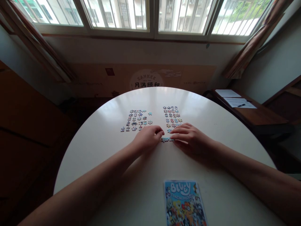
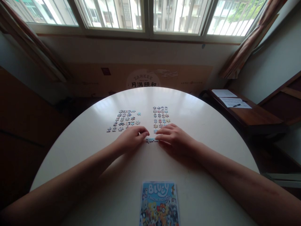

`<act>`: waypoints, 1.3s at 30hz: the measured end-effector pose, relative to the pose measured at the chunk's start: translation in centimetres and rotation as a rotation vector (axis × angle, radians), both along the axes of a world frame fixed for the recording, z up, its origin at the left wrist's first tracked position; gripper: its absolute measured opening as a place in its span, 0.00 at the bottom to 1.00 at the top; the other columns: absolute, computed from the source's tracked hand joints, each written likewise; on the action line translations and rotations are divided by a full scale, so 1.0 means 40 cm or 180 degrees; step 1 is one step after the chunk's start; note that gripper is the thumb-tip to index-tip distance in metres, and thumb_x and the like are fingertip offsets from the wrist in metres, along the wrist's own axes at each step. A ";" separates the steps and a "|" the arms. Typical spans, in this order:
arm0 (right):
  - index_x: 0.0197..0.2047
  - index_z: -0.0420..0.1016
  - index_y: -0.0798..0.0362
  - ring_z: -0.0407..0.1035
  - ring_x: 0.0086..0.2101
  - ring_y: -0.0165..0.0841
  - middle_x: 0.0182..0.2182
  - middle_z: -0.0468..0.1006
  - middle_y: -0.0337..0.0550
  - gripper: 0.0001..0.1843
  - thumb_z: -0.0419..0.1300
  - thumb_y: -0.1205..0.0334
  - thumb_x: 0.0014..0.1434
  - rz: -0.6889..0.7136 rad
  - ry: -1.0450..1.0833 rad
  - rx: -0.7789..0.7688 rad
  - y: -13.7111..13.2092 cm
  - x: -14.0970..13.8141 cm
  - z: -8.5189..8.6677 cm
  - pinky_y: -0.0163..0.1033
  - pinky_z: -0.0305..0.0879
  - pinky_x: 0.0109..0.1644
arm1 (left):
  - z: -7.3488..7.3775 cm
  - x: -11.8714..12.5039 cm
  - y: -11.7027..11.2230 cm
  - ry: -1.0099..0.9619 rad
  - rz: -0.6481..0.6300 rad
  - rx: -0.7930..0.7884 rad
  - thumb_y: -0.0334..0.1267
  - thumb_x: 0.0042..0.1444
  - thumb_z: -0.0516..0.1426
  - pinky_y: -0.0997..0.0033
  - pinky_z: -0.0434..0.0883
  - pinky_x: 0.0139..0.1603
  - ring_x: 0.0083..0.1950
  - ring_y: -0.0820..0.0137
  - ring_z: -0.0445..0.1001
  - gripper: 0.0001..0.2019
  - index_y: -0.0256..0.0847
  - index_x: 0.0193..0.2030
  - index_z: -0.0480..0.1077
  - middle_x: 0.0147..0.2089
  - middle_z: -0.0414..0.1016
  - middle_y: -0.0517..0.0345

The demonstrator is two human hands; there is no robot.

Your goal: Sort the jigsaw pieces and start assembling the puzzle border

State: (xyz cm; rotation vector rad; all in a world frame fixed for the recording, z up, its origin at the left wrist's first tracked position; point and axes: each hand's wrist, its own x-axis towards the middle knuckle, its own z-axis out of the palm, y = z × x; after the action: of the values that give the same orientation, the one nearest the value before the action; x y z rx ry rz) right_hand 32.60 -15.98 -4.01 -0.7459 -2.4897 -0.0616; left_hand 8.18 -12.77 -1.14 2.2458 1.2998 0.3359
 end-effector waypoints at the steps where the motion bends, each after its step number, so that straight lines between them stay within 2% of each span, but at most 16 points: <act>1: 0.49 0.77 0.48 0.75 0.47 0.38 0.49 0.82 0.44 0.11 0.59 0.66 0.65 -0.0035 0.0021 0.0028 0.000 0.002 0.001 0.48 0.68 0.53 | 0.002 -0.006 0.006 -0.0049 -0.0102 -0.0092 0.40 0.63 0.53 0.65 0.70 0.47 0.46 0.63 0.77 0.12 0.45 0.43 0.79 0.45 0.82 0.56; 6: 0.50 0.76 0.48 0.73 0.47 0.38 0.47 0.81 0.44 0.15 0.55 0.71 0.64 -0.0088 0.0058 0.0130 0.000 0.021 0.005 0.48 0.67 0.52 | 0.007 -0.035 0.025 -0.0005 -0.0867 0.0079 0.31 0.59 0.54 0.65 0.70 0.50 0.45 0.65 0.76 0.14 0.45 0.47 0.79 0.44 0.80 0.54; 9: 0.49 0.77 0.48 0.72 0.44 0.38 0.44 0.82 0.44 0.16 0.55 0.72 0.63 -0.0080 0.0026 0.0122 0.002 0.029 0.006 0.48 0.67 0.50 | 0.007 -0.048 0.024 0.0016 -0.1007 0.0160 0.31 0.60 0.54 0.64 0.70 0.51 0.47 0.65 0.75 0.17 0.47 0.51 0.78 0.47 0.77 0.53; 12: 0.47 0.78 0.48 0.71 0.42 0.38 0.42 0.81 0.44 0.16 0.54 0.72 0.63 -0.0051 -0.0002 0.0118 0.000 0.029 0.011 0.48 0.67 0.49 | 0.008 -0.053 0.019 0.0028 -0.1184 0.0256 0.28 0.60 0.53 0.64 0.70 0.51 0.49 0.65 0.75 0.19 0.50 0.51 0.79 0.53 0.76 0.54; 15: 0.48 0.79 0.48 0.71 0.42 0.39 0.42 0.81 0.45 0.17 0.54 0.72 0.62 -0.0040 -0.0054 0.0064 -0.005 0.026 0.018 0.48 0.66 0.49 | 0.010 -0.053 0.013 0.0169 -0.1382 0.0456 0.24 0.57 0.52 0.64 0.71 0.49 0.46 0.66 0.76 0.23 0.52 0.50 0.80 0.53 0.76 0.54; 20: 0.48 0.80 0.48 0.70 0.42 0.38 0.41 0.80 0.44 0.16 0.54 0.71 0.63 -0.0086 -0.0150 -0.0033 -0.009 0.023 0.020 0.47 0.64 0.48 | 0.005 -0.048 0.002 0.0500 -0.1409 0.0852 0.25 0.60 0.50 0.62 0.71 0.47 0.41 0.67 0.76 0.25 0.56 0.53 0.79 0.56 0.75 0.55; 25: 0.45 0.81 0.47 0.69 0.40 0.37 0.39 0.79 0.44 0.13 0.55 0.67 0.66 -0.0103 -0.0266 -0.0145 -0.009 0.021 0.019 0.46 0.63 0.46 | -0.009 -0.045 -0.008 0.0527 -0.1402 0.1068 0.26 0.61 0.51 0.64 0.71 0.43 0.39 0.69 0.76 0.26 0.61 0.55 0.77 0.55 0.75 0.56; 35: 0.44 0.80 0.47 0.69 0.37 0.36 0.35 0.78 0.42 0.13 0.57 0.69 0.64 -0.0127 -0.0331 -0.0267 -0.013 0.012 0.031 0.44 0.61 0.45 | -0.008 -0.032 -0.017 0.0507 -0.1301 0.1034 0.25 0.60 0.53 0.64 0.73 0.44 0.40 0.67 0.77 0.23 0.57 0.53 0.79 0.52 0.77 0.56; 39: 0.44 0.79 0.48 0.67 0.37 0.36 0.35 0.78 0.43 0.11 0.56 0.68 0.65 -0.0206 -0.0472 -0.0268 -0.016 0.005 0.028 0.45 0.62 0.45 | -0.008 -0.026 -0.027 0.0496 -0.1352 0.1094 0.29 0.63 0.54 0.64 0.73 0.43 0.41 0.65 0.77 0.17 0.51 0.51 0.78 0.50 0.77 0.53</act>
State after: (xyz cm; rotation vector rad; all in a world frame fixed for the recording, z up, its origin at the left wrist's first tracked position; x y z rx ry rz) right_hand 32.80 -16.61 -2.89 -0.8865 -2.6217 -0.0371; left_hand 7.16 -13.87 -1.45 2.8112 0.8459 0.2434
